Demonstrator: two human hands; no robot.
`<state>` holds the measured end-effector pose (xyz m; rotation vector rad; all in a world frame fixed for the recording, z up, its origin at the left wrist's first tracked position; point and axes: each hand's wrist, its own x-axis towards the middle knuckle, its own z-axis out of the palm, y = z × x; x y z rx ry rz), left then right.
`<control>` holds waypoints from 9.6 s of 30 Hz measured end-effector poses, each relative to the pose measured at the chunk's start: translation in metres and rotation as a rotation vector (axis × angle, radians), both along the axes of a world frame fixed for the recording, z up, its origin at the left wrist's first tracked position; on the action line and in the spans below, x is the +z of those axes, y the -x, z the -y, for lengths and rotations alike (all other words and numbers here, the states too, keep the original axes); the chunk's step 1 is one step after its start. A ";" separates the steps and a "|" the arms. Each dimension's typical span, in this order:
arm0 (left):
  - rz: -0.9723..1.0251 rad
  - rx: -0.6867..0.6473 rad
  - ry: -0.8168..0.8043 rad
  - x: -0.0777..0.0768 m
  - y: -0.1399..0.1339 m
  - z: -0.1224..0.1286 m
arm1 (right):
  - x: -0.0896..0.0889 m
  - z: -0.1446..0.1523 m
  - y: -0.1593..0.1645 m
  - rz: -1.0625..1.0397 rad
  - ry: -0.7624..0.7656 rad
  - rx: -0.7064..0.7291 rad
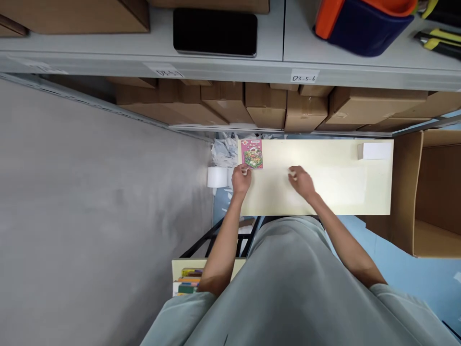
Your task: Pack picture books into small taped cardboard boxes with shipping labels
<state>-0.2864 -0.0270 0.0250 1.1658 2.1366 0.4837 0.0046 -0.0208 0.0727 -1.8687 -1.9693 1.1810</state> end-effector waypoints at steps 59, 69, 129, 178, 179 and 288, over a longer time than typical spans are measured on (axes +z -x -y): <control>0.338 -0.509 0.236 0.023 -0.362 0.041 | -0.035 0.097 -0.290 -0.287 0.130 -0.793; 0.262 -0.349 0.267 -0.002 -0.404 0.033 | -0.049 0.078 -0.319 -0.150 0.192 -0.674; 0.694 0.070 -0.049 0.043 -0.378 0.067 | 0.007 0.081 -0.240 -0.468 -0.085 -0.108; 0.424 -0.094 0.058 -0.039 -0.330 0.057 | -0.049 0.060 -0.245 -0.413 0.362 -0.743; 0.446 -0.103 0.063 -0.039 -0.328 0.058 | -0.045 0.061 -0.244 -0.393 0.332 -0.730; 0.197 -0.333 0.172 0.013 -0.294 0.064 | -0.007 0.062 -0.200 -0.104 0.385 -0.264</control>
